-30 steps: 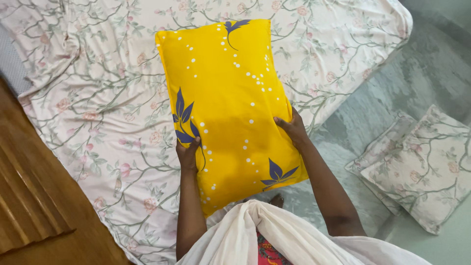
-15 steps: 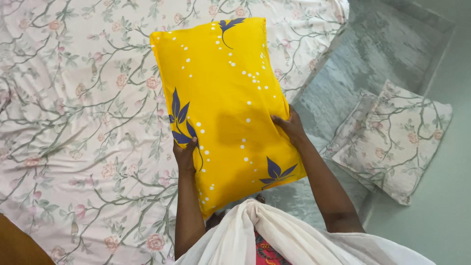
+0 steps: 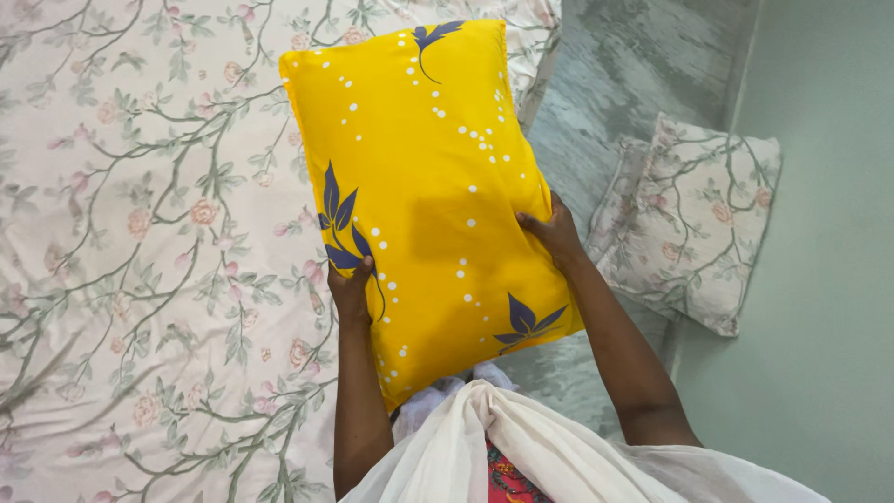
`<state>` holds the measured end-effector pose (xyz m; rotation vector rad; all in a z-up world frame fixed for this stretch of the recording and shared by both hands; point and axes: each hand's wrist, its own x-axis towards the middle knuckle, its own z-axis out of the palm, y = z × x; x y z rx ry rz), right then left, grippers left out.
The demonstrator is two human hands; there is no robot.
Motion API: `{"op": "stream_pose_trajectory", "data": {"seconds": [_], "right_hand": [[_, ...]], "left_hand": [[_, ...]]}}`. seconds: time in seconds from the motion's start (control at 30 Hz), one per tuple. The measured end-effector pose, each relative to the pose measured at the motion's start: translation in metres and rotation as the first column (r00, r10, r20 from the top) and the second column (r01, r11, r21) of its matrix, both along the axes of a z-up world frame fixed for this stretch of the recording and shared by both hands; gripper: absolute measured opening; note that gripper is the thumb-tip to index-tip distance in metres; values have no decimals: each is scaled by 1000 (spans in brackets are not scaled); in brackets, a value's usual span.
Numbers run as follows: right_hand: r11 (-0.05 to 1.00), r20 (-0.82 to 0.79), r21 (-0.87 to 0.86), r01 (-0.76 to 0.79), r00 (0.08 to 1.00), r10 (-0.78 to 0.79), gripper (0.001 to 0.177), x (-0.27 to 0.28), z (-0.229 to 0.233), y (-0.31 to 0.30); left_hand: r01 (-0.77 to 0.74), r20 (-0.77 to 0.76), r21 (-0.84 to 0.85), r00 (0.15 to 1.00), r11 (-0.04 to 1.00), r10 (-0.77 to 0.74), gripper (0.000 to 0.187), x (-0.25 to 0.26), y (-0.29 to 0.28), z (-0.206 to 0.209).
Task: The person organizes pillows on a bed, placing them one by one at the head of the bed and smoothing the surface of the sheet by hand.
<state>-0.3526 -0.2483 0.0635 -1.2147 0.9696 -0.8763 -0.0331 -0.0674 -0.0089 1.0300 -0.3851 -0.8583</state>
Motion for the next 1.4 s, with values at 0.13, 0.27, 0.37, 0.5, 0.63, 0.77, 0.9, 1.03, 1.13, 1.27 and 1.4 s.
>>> {"op": "stream_pose_trajectory", "data": {"seconds": [0.13,0.27,0.37,0.5,0.63,0.77,0.9,1.03,1.13,1.27,1.4], "right_hand": [[997,-19,-8,81,996,-82,75,-23,2,-16],[988,17,-47,149,989,-149,75,-41,-3,-29],[976,-15,-44,215,976,-216,71,-53,-4,-42],[936,-6,-55,349,937,-350,76,-63,0,-55],[901,19,-58,429,903,-429,78,-78,9,-55],[862,58,-56,504,863,-501,79,-96,12,-55],[825,19,-16,565,825,-564,75,-123,11,-56],[834,36,64,548,834,-551,69,-161,22,-62],[833,-17,107,543,838,-545,63,-188,35,-72],[774,-97,40,632,774,-626,58,-211,39,-87],[715,-312,-208,667,647,-695,55,-240,31,-99]], "left_hand": [[92,-30,-27,995,995,-93,67,-12,-36,5],[161,-30,-3,987,987,-161,66,-15,-82,3],[237,-53,-20,970,971,-238,65,-15,-120,3],[343,-54,-83,936,936,-348,64,-19,-170,8],[422,-36,-33,906,906,-423,63,-32,-209,10],[491,-26,-9,871,871,-491,62,-53,-240,14],[559,-62,-11,827,829,-558,61,-79,-264,21],[664,-13,24,748,747,-664,63,-101,-287,33],[701,104,194,681,687,-724,68,-119,-315,36],[568,390,316,652,760,-650,76,-171,-341,35],[259,592,521,577,814,-562,94,-238,-353,43]]}}
